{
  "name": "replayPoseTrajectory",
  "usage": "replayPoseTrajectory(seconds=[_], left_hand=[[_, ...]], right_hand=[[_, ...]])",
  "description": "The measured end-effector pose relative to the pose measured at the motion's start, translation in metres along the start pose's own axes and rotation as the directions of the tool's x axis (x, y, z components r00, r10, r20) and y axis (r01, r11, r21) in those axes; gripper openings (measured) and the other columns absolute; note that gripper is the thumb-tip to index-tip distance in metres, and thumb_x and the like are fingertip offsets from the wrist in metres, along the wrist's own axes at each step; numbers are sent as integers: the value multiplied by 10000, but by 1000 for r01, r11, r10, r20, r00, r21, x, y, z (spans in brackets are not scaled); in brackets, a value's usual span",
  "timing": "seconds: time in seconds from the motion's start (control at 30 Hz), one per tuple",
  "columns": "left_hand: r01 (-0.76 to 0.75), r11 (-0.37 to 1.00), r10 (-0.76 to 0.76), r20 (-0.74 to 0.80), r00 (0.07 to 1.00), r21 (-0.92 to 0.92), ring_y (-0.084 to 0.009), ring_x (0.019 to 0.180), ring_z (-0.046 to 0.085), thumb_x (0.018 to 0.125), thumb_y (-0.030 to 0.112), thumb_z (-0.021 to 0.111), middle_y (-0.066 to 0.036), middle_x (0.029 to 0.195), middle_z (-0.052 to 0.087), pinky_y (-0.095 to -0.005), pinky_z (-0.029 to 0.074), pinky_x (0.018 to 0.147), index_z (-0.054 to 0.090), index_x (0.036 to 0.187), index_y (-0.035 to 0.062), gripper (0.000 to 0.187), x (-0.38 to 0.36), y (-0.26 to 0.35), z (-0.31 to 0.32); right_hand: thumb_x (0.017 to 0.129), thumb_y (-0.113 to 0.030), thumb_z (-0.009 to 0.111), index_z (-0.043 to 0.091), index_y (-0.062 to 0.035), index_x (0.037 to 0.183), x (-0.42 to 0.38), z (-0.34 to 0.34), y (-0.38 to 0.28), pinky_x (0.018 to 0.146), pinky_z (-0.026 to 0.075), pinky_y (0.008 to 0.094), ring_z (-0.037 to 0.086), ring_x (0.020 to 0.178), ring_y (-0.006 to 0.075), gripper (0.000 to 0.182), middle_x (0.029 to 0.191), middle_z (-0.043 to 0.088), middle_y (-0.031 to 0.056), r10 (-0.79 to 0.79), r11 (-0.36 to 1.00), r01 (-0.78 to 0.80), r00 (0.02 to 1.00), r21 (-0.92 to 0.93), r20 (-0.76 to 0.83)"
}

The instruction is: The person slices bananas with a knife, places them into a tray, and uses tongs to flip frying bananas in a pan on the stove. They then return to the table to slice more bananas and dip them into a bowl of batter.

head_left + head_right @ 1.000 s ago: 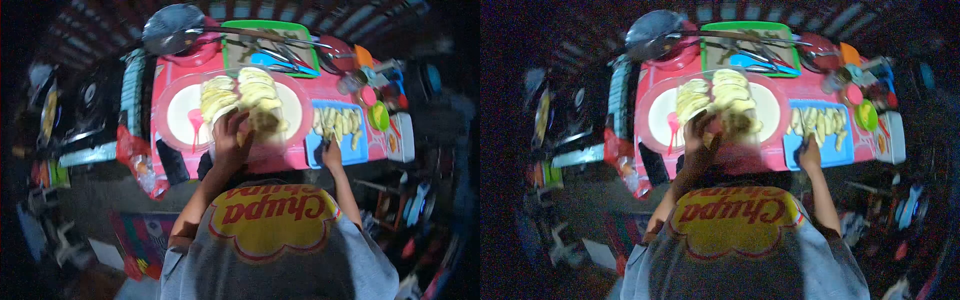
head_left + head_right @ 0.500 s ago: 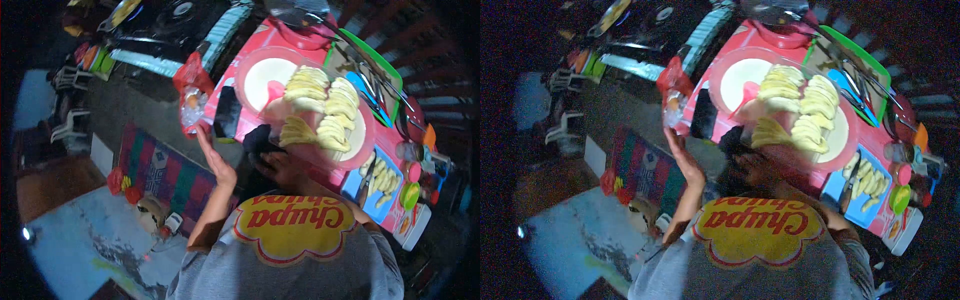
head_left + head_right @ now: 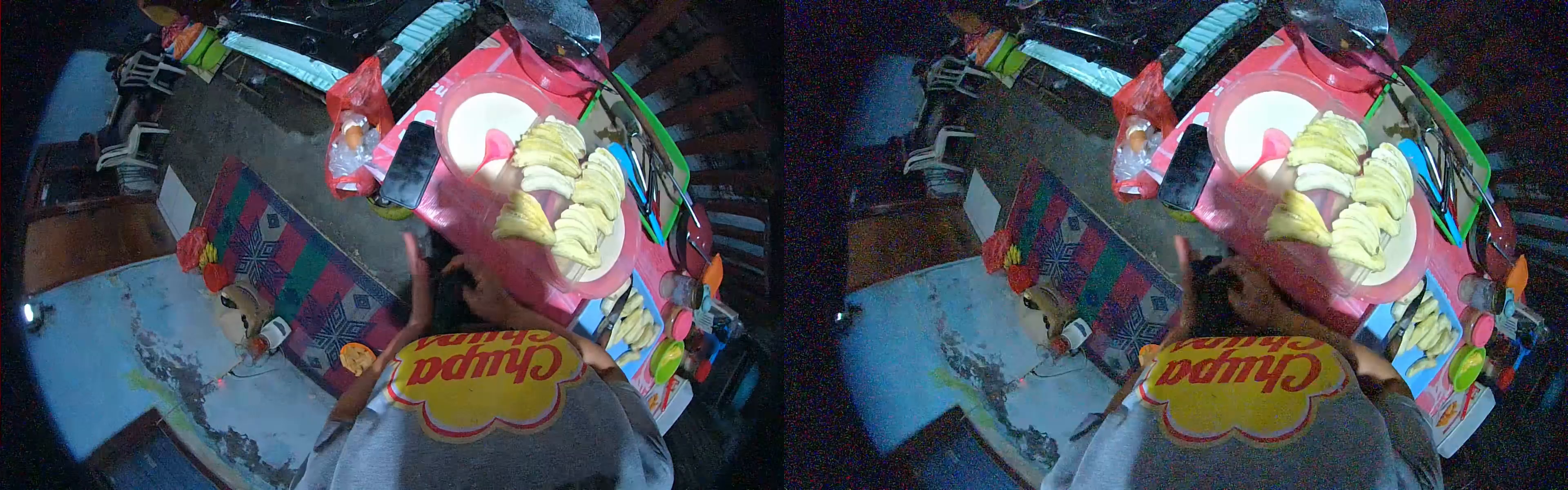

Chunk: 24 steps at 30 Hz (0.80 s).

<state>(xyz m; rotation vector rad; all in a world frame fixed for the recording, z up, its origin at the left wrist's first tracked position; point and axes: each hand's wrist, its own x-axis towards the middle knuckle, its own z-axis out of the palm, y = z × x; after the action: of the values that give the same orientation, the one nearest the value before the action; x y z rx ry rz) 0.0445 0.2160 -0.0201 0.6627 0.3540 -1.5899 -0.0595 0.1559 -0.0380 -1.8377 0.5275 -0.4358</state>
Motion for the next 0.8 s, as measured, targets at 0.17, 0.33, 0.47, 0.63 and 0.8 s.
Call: replayPoseTrajectory(seconds=[0.17, 0.33, 0.47, 0.63, 0.8], left_hand=[[-574, 784, 618, -201, 760, 238, -168, 842, 486, 857, 385, 421, -67, 982, 495, -299, 427, 681, 322, 1187, 75, 465, 16, -49, 4], [-326, 596, 552, -79, 830, 734, -174, 925, 466, 875, 406, 343, -102, 1025, 477, -295, 374, 812, 416, 1118, 23, 460, 17, -55, -25], [-122, 831, 333, -310, 890, 543, -140, 698, 508, 867, 453, 334, -52, 785, 531, -272, 423, 639, 518, 921, 41, 454, 16, -41, -22], [22, 826, 213, -349, 913, 564, -167, 635, 524, 848, 529, 284, -48, 728, 545, -290, 443, 610, 534, 915, 38, 555, 13, -37, -16], [-223, 951, 255, -138, 957, 213, -197, 811, 513, 858, 507, 268, -88, 923, 526, -328, 418, 732, 435, 1111, 63, 538, 26, -46, -24]], right_hand=[[712, 44, 449, 456, -24, 953, -8, 0, 32, 821, 357, 300, 470, 890, 194, 251, 885, 504, 138, 301, 906, -225, 938, 358, -173], [713, 30, 483, 435, -23, 974, -27, 4, 33, 768, 386, 329, 490, 863, 220, 270, 861, 510, 162, 379, 909, -321, 902, 267, -206], [702, 28, 485, 431, -16, 973, -35, -1, 19, 776, 390, 345, 500, 882, 298, 280, 868, 505, 173, 288, 954, -276, 951, 117, -112], [696, 17, 496, 428, -9, 981, -44, -19, 7, 811, 376, 352, 489, 912, 315, 294, 894, 501, 170, 174, 984, -178, 980, -26, -92], [705, -8, 513, 435, -7, 991, -55, -36, 9, 824, 368, 348, 485, 919, 286, 297, 903, 495, 170, 374, 924, -372, 927, 88, -14]])
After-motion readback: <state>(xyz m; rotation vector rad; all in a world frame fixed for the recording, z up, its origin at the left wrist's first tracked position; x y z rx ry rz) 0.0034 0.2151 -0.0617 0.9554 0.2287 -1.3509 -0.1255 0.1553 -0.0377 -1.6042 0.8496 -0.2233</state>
